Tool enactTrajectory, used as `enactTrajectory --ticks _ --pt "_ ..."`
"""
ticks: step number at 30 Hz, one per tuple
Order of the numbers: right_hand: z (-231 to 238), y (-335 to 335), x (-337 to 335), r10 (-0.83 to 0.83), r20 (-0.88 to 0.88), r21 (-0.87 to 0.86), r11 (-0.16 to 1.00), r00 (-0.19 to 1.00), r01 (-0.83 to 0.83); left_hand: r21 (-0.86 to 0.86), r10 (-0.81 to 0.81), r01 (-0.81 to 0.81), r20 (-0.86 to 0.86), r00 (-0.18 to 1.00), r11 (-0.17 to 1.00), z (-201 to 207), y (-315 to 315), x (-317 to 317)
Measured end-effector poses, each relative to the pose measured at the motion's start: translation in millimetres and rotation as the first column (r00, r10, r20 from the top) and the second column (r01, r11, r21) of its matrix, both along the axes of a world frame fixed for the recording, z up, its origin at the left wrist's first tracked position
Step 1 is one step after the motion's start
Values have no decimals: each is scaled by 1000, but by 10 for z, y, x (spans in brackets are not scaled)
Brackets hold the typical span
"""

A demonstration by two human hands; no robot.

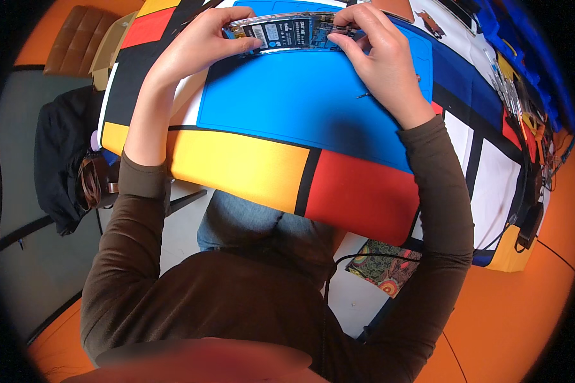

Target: The person uses a screwdriver to remove screws from a smartphone motherboard, then detaches a small component. They place the motherboard aside and pick up a disassembled phone, separating the back cover from the main body.

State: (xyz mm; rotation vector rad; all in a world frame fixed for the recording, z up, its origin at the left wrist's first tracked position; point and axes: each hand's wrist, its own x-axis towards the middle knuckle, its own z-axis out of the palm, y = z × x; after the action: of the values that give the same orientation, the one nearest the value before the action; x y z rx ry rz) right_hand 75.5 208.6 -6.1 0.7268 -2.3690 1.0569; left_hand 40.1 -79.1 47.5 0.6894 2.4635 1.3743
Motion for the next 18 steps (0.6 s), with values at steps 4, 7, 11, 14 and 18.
enactTrajectory --ticks 4,7,11,14,18 --pt "-4 -16 -4 6 -21 -10 1000 1000 -6 -161 -45 18 -170 984 987 -112 9 -91" --pt "12 -30 2 7 -100 44 999 995 -3 -243 -181 93 -370 911 966 -221 43 -248" --pt "70 -19 35 6 -258 54 999 966 8 -259 -271 151 -532 802 954 -186 -4 -324" --pt "115 10 66 13 -393 124 992 919 39 -231 -257 124 -737 626 965 -147 -12 -247" --pt "134 31 109 124 -405 398 916 906 52 -358 -361 112 -768 529 927 -236 17 -65"
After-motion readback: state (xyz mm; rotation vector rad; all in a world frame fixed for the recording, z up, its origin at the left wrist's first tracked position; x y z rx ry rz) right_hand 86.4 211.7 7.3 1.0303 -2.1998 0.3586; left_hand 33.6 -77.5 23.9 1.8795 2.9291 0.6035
